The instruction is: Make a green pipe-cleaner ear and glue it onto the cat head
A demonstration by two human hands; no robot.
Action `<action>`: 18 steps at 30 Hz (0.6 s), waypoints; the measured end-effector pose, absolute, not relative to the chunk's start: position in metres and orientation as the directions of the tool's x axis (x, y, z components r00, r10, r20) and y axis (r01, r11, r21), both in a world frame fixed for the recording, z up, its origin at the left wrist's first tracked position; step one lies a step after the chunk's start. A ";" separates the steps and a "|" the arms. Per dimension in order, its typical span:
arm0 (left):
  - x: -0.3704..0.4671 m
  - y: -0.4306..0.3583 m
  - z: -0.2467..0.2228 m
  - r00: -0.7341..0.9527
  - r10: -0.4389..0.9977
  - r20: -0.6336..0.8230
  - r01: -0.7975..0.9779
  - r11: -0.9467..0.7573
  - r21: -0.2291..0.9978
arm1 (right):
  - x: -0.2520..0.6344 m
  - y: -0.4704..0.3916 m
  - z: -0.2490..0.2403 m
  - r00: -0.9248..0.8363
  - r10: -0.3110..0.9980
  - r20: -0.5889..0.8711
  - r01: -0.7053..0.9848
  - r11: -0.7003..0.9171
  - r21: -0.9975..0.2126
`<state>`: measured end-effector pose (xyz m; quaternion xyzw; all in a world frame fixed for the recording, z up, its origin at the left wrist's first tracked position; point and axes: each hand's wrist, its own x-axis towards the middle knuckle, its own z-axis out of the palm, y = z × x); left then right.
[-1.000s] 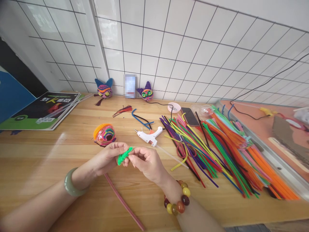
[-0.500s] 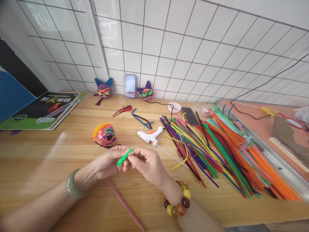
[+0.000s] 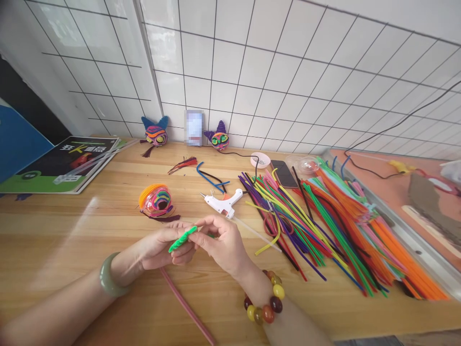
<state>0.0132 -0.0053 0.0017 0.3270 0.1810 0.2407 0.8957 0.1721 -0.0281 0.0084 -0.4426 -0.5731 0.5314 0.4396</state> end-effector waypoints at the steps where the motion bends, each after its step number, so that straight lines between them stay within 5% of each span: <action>1: 0.014 -0.006 0.002 0.813 0.558 -0.166 -0.314 0.660 0.682 | 0.172 -0.028 0.009 -0.217 0.976 0.033 0.044 0.044 -0.998; 9: 0.016 -0.002 0.005 0.620 0.757 -0.209 -0.179 0.395 0.901 | 0.171 -0.026 0.013 -0.212 0.977 -0.010 0.095 0.010 -0.995; 15: 0.013 0.008 0.008 0.325 0.941 -0.091 -0.057 0.116 0.992 | 0.171 -0.023 0.010 -0.132 0.990 -0.040 0.140 -0.021 -0.990; 18: 0.009 0.008 0.009 0.313 0.950 0.002 0.045 -0.017 0.999 | 0.172 -0.021 0.010 -0.072 0.995 -0.065 0.162 -0.052 -0.985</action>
